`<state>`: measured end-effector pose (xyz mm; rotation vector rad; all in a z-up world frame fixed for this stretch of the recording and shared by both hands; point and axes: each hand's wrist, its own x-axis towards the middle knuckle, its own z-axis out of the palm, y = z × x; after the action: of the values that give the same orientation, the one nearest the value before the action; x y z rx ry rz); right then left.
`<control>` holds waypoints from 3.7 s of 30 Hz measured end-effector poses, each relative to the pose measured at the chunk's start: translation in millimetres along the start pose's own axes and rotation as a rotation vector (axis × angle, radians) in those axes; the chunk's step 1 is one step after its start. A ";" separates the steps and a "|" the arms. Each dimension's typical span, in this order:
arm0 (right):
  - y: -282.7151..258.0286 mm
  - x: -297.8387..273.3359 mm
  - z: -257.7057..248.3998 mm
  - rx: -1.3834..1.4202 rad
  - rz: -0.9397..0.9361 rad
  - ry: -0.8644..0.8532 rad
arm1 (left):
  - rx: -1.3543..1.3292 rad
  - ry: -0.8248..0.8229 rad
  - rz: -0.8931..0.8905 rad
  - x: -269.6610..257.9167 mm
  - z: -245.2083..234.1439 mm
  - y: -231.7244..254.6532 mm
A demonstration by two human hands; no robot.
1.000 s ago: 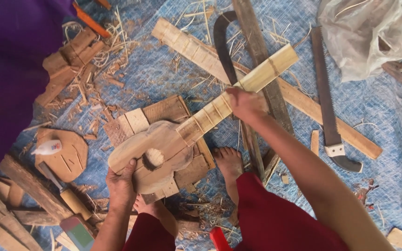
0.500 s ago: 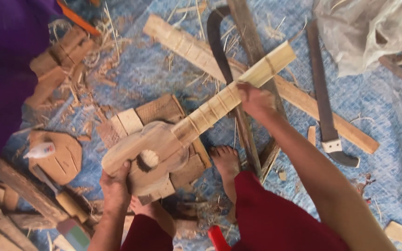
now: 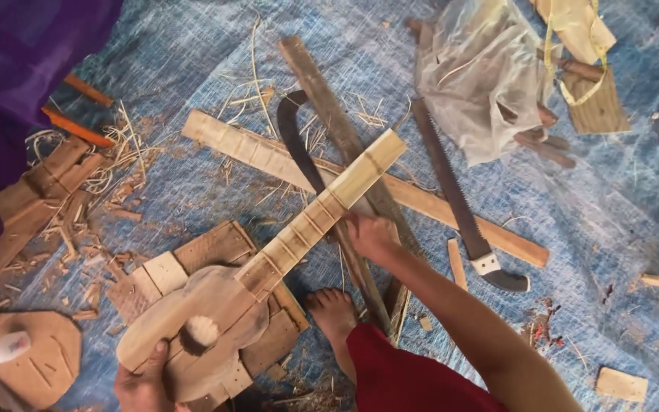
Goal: The person sands the neck and body of a wooden guitar using a sanding block. They hold the guitar with one hand and rub the sanding block along the fretboard and edges of the body to smooth the surface.
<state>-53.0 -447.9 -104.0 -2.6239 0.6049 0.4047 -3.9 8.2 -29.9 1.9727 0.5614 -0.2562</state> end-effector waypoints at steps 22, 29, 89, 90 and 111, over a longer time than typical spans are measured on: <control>-21.8 38.0 14.6 -0.292 0.005 -0.049 | -0.034 -0.106 -0.005 -3.9 1.0 19.6; -14.0 -36.0 2.4 -0.173 0.300 -0.326 | -0.237 -0.147 -0.199 -1.6 -3.1 16.9; 114.2 108.6 53.6 -0.818 0.000 -0.124 | 0.078 -0.144 -0.037 9.6 -6.4 13.3; 124.2 113.7 60.7 -0.814 -0.012 -0.136 | 0.088 -0.134 -0.048 3.2 -5.7 24.9; -68.9 16.2 21.4 -0.174 -0.044 -0.065 | -0.292 -0.058 -0.097 -3.6 2.6 21.7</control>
<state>-10.5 -387.4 -105.9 -2.7703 0.5106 0.5497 3.9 -3.0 -12.5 1.6533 0.6213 -0.2748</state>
